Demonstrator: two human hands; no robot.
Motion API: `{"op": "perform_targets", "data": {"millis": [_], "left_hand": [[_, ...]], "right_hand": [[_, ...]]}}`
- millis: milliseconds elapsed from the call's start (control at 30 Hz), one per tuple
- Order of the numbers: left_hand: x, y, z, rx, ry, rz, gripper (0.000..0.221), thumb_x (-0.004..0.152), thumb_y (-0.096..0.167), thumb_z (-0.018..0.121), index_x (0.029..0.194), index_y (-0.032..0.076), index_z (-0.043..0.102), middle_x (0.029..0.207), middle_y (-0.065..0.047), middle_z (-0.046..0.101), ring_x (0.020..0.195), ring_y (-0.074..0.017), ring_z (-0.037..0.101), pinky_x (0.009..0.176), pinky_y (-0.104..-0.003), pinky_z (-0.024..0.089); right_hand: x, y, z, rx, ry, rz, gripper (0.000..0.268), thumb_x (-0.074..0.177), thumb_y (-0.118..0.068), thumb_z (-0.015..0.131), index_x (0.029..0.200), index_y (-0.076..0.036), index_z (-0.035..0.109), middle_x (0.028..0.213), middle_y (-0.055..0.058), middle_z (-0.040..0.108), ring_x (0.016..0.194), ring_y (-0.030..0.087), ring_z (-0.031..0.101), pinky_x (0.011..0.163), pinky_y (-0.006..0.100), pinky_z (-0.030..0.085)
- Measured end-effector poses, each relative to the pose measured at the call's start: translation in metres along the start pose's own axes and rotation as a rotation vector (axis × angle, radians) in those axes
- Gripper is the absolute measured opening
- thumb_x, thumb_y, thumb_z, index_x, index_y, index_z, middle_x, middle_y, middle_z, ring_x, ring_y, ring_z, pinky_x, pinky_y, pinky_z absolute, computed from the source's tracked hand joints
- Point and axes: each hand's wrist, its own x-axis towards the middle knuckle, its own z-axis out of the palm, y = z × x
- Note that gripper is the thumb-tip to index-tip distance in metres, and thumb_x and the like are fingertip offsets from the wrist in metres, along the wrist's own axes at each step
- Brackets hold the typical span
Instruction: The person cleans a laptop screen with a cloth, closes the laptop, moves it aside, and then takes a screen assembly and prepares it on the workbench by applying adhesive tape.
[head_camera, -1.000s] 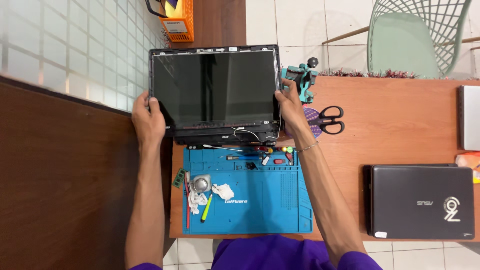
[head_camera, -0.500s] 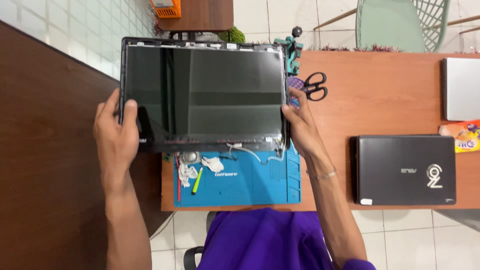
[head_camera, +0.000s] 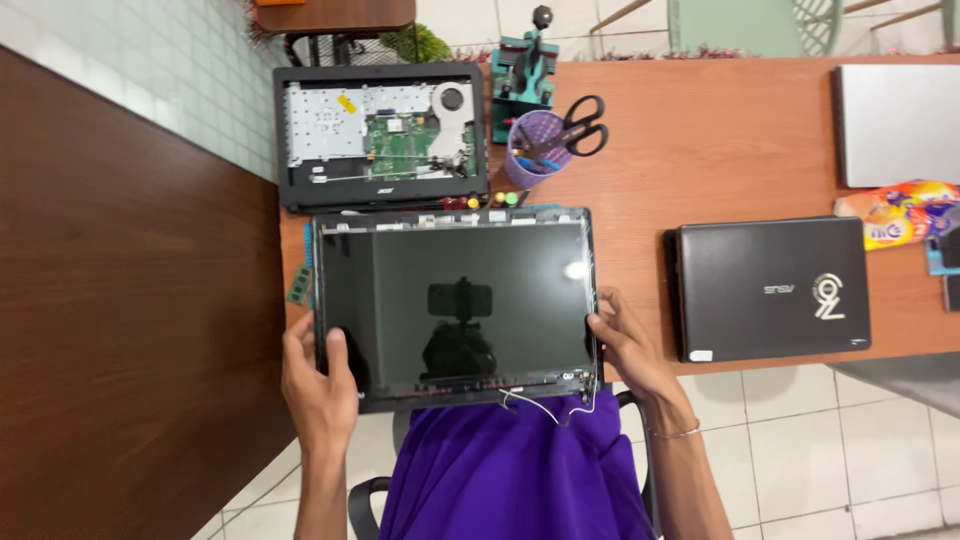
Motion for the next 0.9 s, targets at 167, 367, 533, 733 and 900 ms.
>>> {"op": "perform_targets", "data": {"millis": [167,367,533,733,900], "left_hand": [[-0.024,-0.005,0.034,-0.055,-0.046,-0.207,0.046,0.099,0.028,0.056,0.136,0.002,0.051,0.111,-0.017,0.065,0.094,-0.0258,0.067,0.078,-0.042,0.054],[-0.045,-0.033,0.099,-0.107,-0.032,-0.049,0.044,0.101,0.026,0.055,0.134,-0.002,0.051,0.117,-0.021,0.063,0.103,-0.0308,0.064,0.087,-0.043,0.051],[-0.054,-0.059,0.155,-0.054,-0.009,0.026,0.045,0.103,0.026,0.056,0.135,-0.004,0.050,0.124,-0.026,0.060,0.114,-0.0382,0.059,0.095,-0.048,0.047],[-0.048,-0.074,0.202,-0.040,-0.028,-0.021,0.042,0.100,0.026,0.056,0.132,-0.002,0.053,0.117,-0.024,0.064,0.108,-0.0379,0.062,0.093,-0.048,0.048],[-0.041,-0.087,0.221,-0.041,-0.028,-0.016,0.036,0.101,0.024,0.057,0.128,-0.001,0.057,0.106,-0.020,0.068,0.092,-0.0323,0.067,0.082,-0.044,0.053]], "right_hand": [[0.009,0.044,-0.028,0.110,0.080,0.052,0.041,0.101,-0.012,0.045,0.142,-0.011,0.046,0.113,0.011,0.068,0.100,0.015,0.063,0.086,0.032,0.052],[0.042,0.104,-0.080,0.021,0.209,0.043,0.040,0.102,-0.011,0.047,0.141,-0.009,0.052,0.122,0.015,0.067,0.112,0.020,0.060,0.097,0.032,0.047],[0.070,0.142,-0.125,-0.043,0.253,0.023,0.035,0.103,-0.010,0.050,0.137,-0.003,0.053,0.127,0.019,0.066,0.118,0.022,0.059,0.104,0.033,0.044],[0.084,0.134,-0.134,-0.296,0.345,-0.189,0.037,0.098,-0.013,0.055,0.132,0.001,0.055,0.133,0.018,0.064,0.127,0.025,0.058,0.107,0.036,0.042],[0.092,0.124,-0.119,-0.547,0.589,-0.164,0.047,0.093,-0.024,0.067,0.131,0.002,0.059,0.123,0.022,0.069,0.113,0.031,0.067,0.100,0.040,0.051]]}}
